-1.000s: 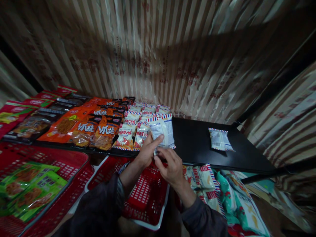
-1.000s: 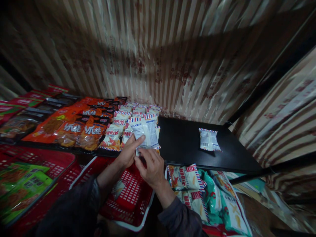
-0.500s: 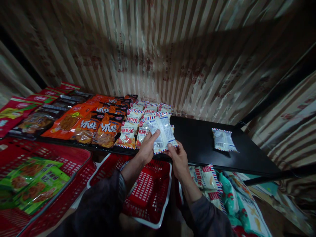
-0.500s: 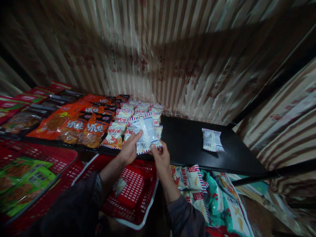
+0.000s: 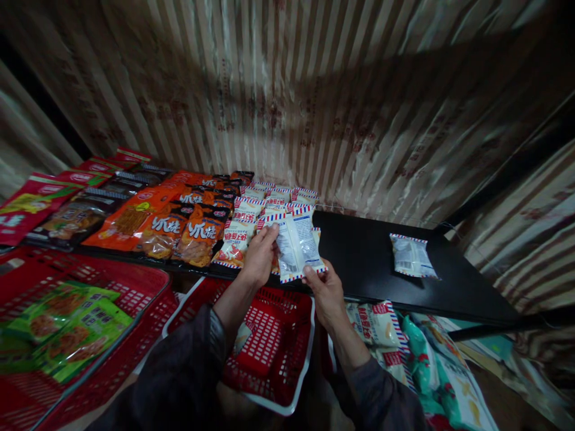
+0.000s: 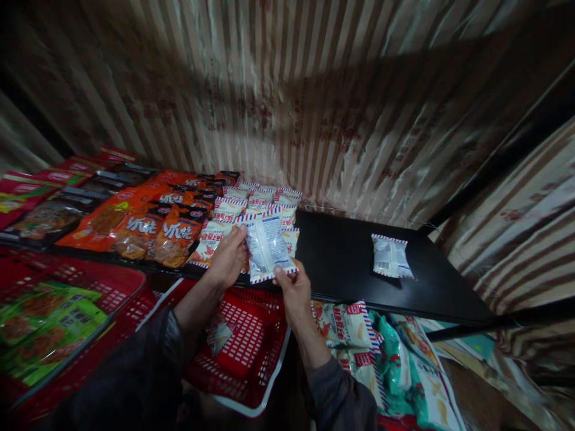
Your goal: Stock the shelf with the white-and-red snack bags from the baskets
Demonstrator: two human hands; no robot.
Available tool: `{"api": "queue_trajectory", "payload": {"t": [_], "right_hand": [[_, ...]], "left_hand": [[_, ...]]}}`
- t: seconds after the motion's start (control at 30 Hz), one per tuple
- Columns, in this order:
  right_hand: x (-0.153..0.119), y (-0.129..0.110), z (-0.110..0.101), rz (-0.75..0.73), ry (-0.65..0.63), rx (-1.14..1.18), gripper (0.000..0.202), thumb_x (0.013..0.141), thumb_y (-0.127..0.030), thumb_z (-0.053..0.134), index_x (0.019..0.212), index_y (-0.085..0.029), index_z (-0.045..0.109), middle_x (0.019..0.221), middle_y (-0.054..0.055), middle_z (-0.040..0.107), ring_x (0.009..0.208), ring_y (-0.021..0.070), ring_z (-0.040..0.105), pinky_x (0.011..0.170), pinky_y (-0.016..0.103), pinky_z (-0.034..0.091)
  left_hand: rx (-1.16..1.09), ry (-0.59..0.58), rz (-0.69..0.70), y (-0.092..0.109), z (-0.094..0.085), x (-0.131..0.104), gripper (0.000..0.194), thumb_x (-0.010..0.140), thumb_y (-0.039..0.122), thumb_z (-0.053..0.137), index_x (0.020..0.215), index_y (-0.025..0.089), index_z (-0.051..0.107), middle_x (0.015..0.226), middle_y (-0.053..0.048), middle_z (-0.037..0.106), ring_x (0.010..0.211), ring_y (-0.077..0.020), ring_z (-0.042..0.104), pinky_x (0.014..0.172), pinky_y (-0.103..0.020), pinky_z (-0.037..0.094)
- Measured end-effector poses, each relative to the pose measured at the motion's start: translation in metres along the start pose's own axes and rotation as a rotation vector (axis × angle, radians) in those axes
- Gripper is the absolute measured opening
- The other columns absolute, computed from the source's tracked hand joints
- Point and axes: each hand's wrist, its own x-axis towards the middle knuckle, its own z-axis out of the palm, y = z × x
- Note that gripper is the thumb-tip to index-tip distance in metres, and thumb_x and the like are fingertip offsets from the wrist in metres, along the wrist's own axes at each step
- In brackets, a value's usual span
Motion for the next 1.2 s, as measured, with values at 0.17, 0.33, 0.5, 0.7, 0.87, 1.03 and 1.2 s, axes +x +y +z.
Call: {"api": "queue_trajectory", "payload": {"t": [0.17, 0.33, 0.5, 0.7, 0.87, 1.03, 1.2], "right_hand": [[-0.003, 0.0, 0.0, 0.0, -0.056, -0.055, 0.04, 0.062, -0.037, 0.081, 0.094, -0.021, 0.064, 0.07, -0.004, 0.067, 0.059, 0.011, 0.058, 0.054, 0.023, 0.049], [-0.005, 0.001, 0.002, 0.023, -0.093, -0.068, 0.04, 0.061, -0.038, 0.081, 0.093, -0.02, 0.063, 0.066, -0.006, 0.064, 0.055, 0.0093, 0.056, 0.051, 0.021, 0.047], [-0.004, -0.008, -0.002, 0.048, -0.199, -0.168, 0.044, 0.062, -0.042, 0.081, 0.096, -0.021, 0.065, 0.075, -0.003, 0.068, 0.057, 0.0107, 0.059, 0.053, 0.023, 0.05], [0.011, -0.032, -0.019, -0.004, -0.176, -0.109, 0.045, 0.071, -0.056, 0.073, 0.098, -0.02, 0.07, 0.093, 0.006, 0.073, 0.078, 0.0158, 0.065, 0.064, 0.026, 0.052], [0.019, -0.045, -0.029, -0.075, -0.156, -0.076, 0.041, 0.076, -0.057, 0.069, 0.096, -0.021, 0.072, 0.09, 0.004, 0.071, 0.074, 0.0133, 0.061, 0.06, 0.024, 0.049], [0.021, -0.043, -0.034, -0.108, -0.116, -0.125, 0.032, 0.075, -0.053, 0.071, 0.079, -0.021, 0.073, 0.066, -0.002, 0.063, 0.061, 0.0115, 0.053, 0.057, 0.023, 0.044], [0.023, -0.042, -0.033, -0.127, -0.025, -0.188, 0.027, 0.067, -0.046, 0.077, 0.075, -0.02, 0.075, 0.064, -0.003, 0.064, 0.059, 0.0109, 0.05, 0.059, 0.025, 0.042]], "left_hand": [[0.05, 0.054, 0.023, 0.004, -0.002, 0.001, 0.04, 0.057, 0.048, 0.083, 0.075, 0.017, 0.064, 0.066, 0.003, 0.064, 0.059, -0.0089, 0.058, 0.059, -0.02, 0.044], [0.06, 0.163, 0.062, 0.002, -0.005, 0.002, 0.039, 0.055, 0.045, 0.083, 0.073, 0.017, 0.064, 0.07, 0.003, 0.066, 0.062, -0.0091, 0.058, 0.061, -0.02, 0.044], [0.088, 0.171, 0.069, 0.005, -0.008, 0.005, 0.038, 0.056, 0.046, 0.081, 0.074, 0.017, 0.063, 0.066, 0.004, 0.065, 0.061, -0.0106, 0.058, 0.062, -0.022, 0.045], [0.113, 0.088, 0.009, 0.003, -0.005, 0.001, 0.037, 0.057, 0.044, 0.081, 0.077, 0.018, 0.065, 0.065, 0.003, 0.064, 0.059, -0.0125, 0.058, 0.059, -0.024, 0.045], [0.283, -0.114, -0.108, -0.009, 0.001, -0.012, 0.038, 0.061, 0.05, 0.078, 0.072, 0.016, 0.064, 0.06, 0.003, 0.061, 0.053, -0.0101, 0.053, 0.054, -0.023, 0.042], [0.419, -0.171, -0.098, -0.016, 0.003, -0.019, 0.039, 0.063, 0.052, 0.077, 0.068, 0.015, 0.063, 0.058, 0.005, 0.056, 0.052, -0.0075, 0.047, 0.049, -0.02, 0.035], [0.466, -0.194, -0.106, -0.018, 0.001, -0.019, 0.041, 0.064, 0.054, 0.076, 0.072, 0.015, 0.064, 0.062, 0.003, 0.058, 0.056, -0.0094, 0.049, 0.052, -0.021, 0.038]]}}
